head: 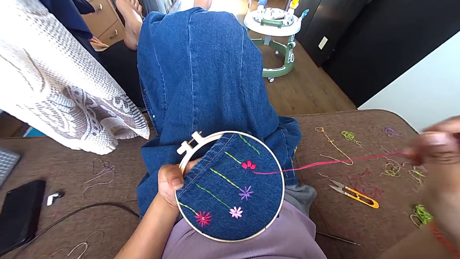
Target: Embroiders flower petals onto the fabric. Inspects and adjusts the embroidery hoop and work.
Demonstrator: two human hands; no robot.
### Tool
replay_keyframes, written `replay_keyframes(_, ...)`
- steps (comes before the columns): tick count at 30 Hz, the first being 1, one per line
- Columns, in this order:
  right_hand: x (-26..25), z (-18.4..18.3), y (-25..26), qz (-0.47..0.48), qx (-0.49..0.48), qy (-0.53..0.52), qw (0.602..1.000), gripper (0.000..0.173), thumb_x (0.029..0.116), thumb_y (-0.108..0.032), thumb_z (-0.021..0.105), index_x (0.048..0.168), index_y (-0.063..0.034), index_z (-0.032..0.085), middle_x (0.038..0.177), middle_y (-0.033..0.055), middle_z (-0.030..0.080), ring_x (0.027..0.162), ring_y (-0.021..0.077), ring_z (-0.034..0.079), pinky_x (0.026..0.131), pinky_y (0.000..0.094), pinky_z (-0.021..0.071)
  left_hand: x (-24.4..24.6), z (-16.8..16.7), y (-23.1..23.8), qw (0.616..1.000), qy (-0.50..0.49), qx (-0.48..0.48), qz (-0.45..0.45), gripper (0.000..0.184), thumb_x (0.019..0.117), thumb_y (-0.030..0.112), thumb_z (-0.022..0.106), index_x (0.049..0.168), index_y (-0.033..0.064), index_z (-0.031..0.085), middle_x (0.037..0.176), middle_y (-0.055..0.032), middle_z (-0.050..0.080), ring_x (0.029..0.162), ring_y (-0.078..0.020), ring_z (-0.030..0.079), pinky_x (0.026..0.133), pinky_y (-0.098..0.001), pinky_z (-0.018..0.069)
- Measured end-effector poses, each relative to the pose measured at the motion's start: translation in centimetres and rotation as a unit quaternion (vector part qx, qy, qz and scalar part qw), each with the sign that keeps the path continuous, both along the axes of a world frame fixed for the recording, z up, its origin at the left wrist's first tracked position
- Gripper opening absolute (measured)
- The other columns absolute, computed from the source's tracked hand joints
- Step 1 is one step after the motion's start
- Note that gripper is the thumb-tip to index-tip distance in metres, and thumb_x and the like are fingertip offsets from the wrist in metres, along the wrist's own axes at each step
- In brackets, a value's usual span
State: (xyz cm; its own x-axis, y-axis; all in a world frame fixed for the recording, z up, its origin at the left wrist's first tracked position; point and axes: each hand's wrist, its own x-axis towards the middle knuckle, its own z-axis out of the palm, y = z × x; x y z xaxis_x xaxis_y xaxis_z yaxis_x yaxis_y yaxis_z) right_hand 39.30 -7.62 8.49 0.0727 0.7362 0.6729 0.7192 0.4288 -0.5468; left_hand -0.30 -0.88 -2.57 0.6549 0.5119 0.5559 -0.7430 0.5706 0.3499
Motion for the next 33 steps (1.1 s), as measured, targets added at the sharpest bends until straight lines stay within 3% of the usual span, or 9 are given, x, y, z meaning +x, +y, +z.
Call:
replay_keyframes(3,-6.1,-0.5,-0.2,0.151,-0.046,-0.015,0.987,0.015,0.1042,-0.034,0.057,0.117,-0.0267,0.058,0.098,-0.012,0.06,0.073,-0.0007,0.061,0.059,0.0183,0.0554,-0.1,-0.8,0.1,1.0,-0.01,0.009,-0.001,0.041,0.0984,0.016,0.052,0.137,0.0059,0.06,0.124,-0.004,0.07,0.112,-0.0086,0.067,0.101,-0.0268,0.0514)
replay_keyframes(7,-11.7,-2.6,-1.0,0.275,-0.078,-0.001,0.958,0.017,0.1066,-0.025,0.055,0.11,-0.014,0.067,0.095,-0.0027,0.062,0.082,-0.0002,0.06,0.07,0.0147,0.0535,-0.6,-1.8,0.3,1.0,0.003,0.023,-0.017,0.045,0.0983,0.02,0.057,0.141,0.0064,0.057,0.129,-0.0055,0.068,0.116,-0.0114,0.066,0.103,-0.0296,0.0514)
replay_keyframes(11,-13.6,-4.3,-0.5,0.192,-0.017,-0.041,0.98,0.018,0.1026,-0.021,0.057,0.103,-0.0102,0.071,0.085,-0.0021,0.058,0.071,-0.0032,0.053,0.062,0.0089,0.0452,-0.3,-1.1,0.3,1.0,0.005,0.027,-0.015,0.044,0.0979,0.02,0.057,0.14,0.0074,0.058,0.128,-0.0042,0.069,0.115,-0.0093,0.066,0.101,-0.0278,0.0518)
replay_keyframes(13,-13.7,-4.5,-0.4,0.166,-0.017,-0.036,0.985,0.017,0.1006,-0.021,0.059,0.102,-0.01,0.071,0.083,-0.0032,0.057,0.07,-0.0046,0.053,0.061,0.008,0.0452,0.0,-0.5,0.2,0.999,0.0,0.032,-0.01,0.043,0.0987,0.019,0.056,0.14,0.0074,0.058,0.128,-0.0036,0.069,0.116,-0.0086,0.066,0.102,-0.027,0.0509)
replay_keyframes(24,-13.9,-4.4,-0.4,0.151,-0.026,-0.028,0.988,0.017,0.0968,-0.018,0.059,0.099,-0.0088,0.074,0.082,-0.0037,0.059,0.068,-0.0058,0.052,0.06,0.0068,0.0449,-0.1,-0.7,0.2,1.0,0.006,0.026,-0.005,0.042,0.0984,0.017,0.056,0.139,0.0079,0.059,0.127,-0.0028,0.069,0.114,-0.0075,0.066,0.101,-0.0261,0.0515)
replay_keyframes(33,-14.0,-4.3,-0.4,0.152,-0.035,-0.021,0.988,0.018,0.0963,-0.017,0.06,0.098,-0.0087,0.075,0.08,-0.0047,0.057,0.066,-0.0062,0.051,0.057,0.007,0.0436,-0.7,-2.4,0.5,1.0,0.01,0.016,-0.02,0.047,0.0965,0.019,0.058,0.141,0.0065,0.057,0.13,-0.0074,0.068,0.117,-0.0141,0.066,0.103,-0.032,0.0516)
